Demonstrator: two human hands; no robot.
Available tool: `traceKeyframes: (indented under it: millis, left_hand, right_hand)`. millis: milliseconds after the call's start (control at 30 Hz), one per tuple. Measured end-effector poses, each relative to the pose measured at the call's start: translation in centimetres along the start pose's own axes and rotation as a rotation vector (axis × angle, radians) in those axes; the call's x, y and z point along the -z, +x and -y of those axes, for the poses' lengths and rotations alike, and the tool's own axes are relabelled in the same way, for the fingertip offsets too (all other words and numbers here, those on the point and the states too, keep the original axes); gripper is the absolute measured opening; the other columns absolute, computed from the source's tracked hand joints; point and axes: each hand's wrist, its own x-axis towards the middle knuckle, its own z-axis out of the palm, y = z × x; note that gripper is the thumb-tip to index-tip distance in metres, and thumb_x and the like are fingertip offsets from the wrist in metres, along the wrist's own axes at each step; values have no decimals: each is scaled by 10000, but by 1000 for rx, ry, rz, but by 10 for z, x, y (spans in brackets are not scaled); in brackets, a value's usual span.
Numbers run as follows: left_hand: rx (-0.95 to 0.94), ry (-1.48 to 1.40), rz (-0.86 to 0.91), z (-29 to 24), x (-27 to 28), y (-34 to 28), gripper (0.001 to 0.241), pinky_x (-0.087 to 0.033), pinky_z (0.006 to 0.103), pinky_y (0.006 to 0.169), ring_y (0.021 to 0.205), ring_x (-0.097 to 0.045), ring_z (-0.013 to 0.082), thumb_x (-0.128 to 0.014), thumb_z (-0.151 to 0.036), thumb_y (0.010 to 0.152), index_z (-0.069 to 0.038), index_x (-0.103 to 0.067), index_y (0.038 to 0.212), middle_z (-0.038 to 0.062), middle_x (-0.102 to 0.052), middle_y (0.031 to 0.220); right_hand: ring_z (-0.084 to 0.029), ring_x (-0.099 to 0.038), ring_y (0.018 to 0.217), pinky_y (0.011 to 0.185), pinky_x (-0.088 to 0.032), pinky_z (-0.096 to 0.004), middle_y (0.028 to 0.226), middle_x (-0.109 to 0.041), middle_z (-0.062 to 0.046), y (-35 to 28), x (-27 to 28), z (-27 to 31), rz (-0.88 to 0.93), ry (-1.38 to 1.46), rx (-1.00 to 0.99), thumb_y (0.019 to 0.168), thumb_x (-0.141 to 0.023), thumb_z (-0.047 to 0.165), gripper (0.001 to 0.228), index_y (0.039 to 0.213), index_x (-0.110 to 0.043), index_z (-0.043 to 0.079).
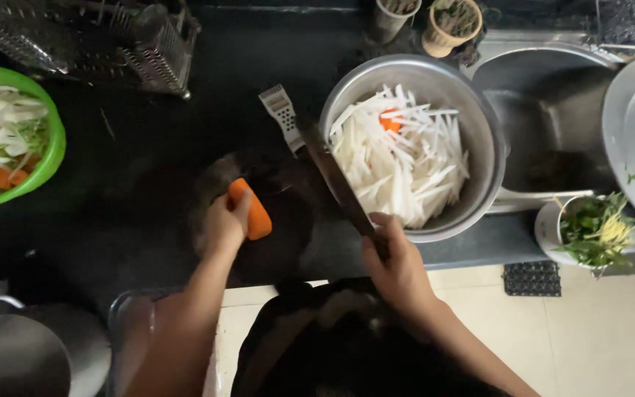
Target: Cutting a carrot into thin julienne strips on a wooden cutting board.
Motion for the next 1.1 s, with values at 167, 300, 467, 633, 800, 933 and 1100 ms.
traceKeyframes:
  millis: [167,300,467,633,800,933,1100]
  left_hand:
    - [-49,-10,19,-29,27,-47,829,-465,592,1022,1382,-492,360,-395,-733,972,-140,-406,1551,180,-543,1461]
    - [-173,-141,124,-27,33,-50,896,-467,626,1058,1435,-363,524,-450,-565,1043,53,-131,1608,406,-214,1549]
    - [-178,-291,163,-37,40,-88,833,-462,622,1060,1457,-319,533,-541,-305,1029,38,-69,1623,402,-189,1555]
    - [-143,-234,53,0,-1,-42,880,-473,567,1084,1428,-421,458,-642,-393,980,20,-194,1615,347,-347,1522]
    - [-177,-160,-24,-19,5,-78,890,-532,535,993,1288,-575,392,-829,-352,785,-20,-450,1518,208,-573,1350]
    - [-246,312,-167,-37,34,-86,718,-569,580,870,1206,-582,383,-831,-273,783,-91,-590,1435,149,-612,1293]
    - [-419,169,-91,-11,46,-60,666,-550,513,1000,1268,-568,424,-832,-229,803,-43,-619,1406,198,-585,1353]
  right_hand:
    - [-506,-688,961,781,-541,-597,1035,-731,-263,-18,-31,24,32,-28,1,892,-628,141,486,1372,-551,161]
    - [-518,-685,975,818,-548,-603,1043,-724,-266,-26,-37,42,12,-32,-9,898,-618,115,475,1366,-573,182]
    - [-520,-672,978,816,-550,-592,1068,-707,-265,-34,-36,33,-24,-56,40,920,-591,124,474,1391,-567,178]
    - [-535,-663,984,807,-546,-616,1048,-697,-282,-35,-40,31,33,-21,63,895,-596,104,499,1388,-571,175]
    - [-506,-699,919,777,-560,-594,979,-718,-254,-46,-52,1,108,24,48,942,-602,162,413,1355,-586,163]
    - [-485,-710,912,748,-570,-575,957,-727,-242,-47,-57,-22,124,56,46,970,-595,207,347,1311,-612,150]
    - [-478,-704,839,661,-564,-557,882,-700,-239,-44,-55,-29,8,-8,170,981,-610,204,285,1256,-626,128]
